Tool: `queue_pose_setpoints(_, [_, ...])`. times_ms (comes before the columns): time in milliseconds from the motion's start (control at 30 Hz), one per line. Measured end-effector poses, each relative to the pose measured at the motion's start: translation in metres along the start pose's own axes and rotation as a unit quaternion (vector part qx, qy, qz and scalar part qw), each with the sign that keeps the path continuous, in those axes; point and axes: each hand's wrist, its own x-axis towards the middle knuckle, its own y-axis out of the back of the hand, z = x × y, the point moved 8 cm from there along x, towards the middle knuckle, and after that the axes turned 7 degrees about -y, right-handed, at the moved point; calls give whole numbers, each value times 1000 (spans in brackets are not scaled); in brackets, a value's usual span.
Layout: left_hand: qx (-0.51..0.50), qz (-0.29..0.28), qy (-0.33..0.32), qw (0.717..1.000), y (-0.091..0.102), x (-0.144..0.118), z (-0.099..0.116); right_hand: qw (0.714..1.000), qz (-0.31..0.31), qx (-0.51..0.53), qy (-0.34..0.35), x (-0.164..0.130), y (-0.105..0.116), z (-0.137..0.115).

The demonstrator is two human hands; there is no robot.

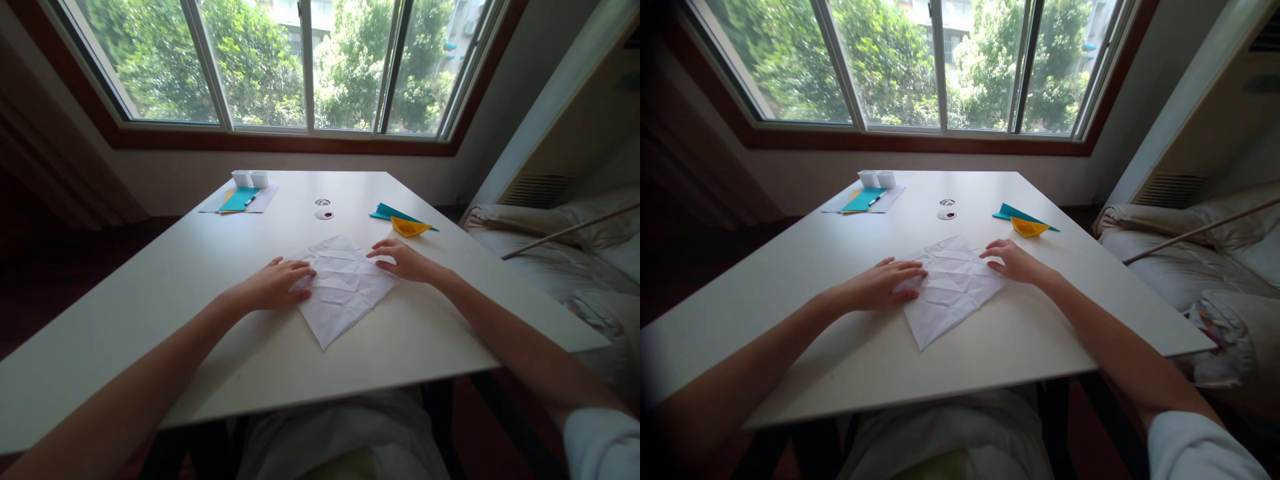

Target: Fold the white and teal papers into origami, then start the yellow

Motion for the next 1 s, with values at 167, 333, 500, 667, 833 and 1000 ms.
queue_pose_setpoints(167, [26, -17, 35, 999, -2, -3, -9, 996, -80, -4, 34, -4, -15, -9])
queue_pose_setpoints(333, [48, 38, 233, 971, 1, -9, -50, 996, -89, 10, 17, -4, -18, -11])
queue_pose_setpoints(500, [-90, 87, 236, 964, -2, -3, -63, 997, -78, 20, 13, -4, -18, -11])
queue_pose_setpoints(667, [-255, 203, 195, 925, 8, -4, -62, 997, -74, 22, 15, -4, -18, -11])
queue_pose_setpoints(833, [-450, 225, 187, 844, 2, -3, -60, 999, -50, -9, -14, 0, -18, 4])
queue_pose_setpoints(1000, [-496, 277, 179, 804, 5, -4, -64, 992, -1, 7, -126, 1, -14, 37])
